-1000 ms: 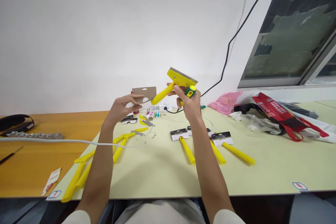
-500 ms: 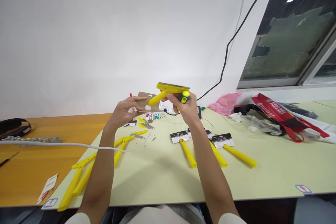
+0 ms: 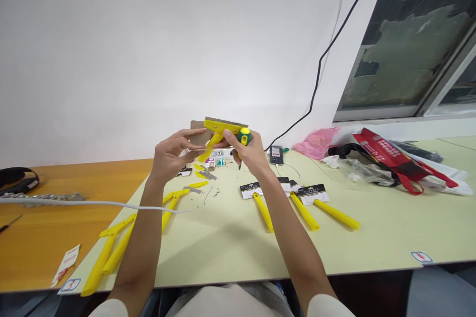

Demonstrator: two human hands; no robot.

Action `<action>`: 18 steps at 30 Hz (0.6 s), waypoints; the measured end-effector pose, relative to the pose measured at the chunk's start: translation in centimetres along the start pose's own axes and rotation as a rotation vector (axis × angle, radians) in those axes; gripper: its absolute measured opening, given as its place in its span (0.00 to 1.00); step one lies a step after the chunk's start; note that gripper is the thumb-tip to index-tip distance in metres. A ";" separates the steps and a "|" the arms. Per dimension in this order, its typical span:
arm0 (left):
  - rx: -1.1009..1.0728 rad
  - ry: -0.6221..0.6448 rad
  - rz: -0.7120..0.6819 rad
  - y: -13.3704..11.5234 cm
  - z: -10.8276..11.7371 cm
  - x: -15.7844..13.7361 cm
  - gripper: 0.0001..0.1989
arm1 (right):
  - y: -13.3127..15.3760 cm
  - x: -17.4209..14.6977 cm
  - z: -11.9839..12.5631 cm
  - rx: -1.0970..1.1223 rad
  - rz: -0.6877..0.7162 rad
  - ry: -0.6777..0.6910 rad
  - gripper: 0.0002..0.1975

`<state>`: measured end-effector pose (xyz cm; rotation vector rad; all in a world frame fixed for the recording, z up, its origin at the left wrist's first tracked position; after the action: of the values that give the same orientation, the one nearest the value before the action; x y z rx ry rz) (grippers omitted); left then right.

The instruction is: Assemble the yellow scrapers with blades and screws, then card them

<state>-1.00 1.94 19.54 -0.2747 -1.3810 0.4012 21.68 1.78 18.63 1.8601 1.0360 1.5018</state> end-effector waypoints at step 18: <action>-0.122 -0.227 0.261 0.2 -1.5 0.2 0.18 | 0.0 -0.1 0.2 -0.215 0.050 -0.068 0.19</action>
<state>0.52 2.23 19.37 -0.5255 -1.6009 0.5788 21.88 1.71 18.57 1.7836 0.7692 1.5035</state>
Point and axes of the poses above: each hand's wrist, its own x-axis towards the middle knuckle, its own z-axis out of the back of the hand, y = z × x, the point moved 2 cm from there along x, towards the middle knuckle, and after that the axes turned 9 degrees about -y, right-handed, at the moved point
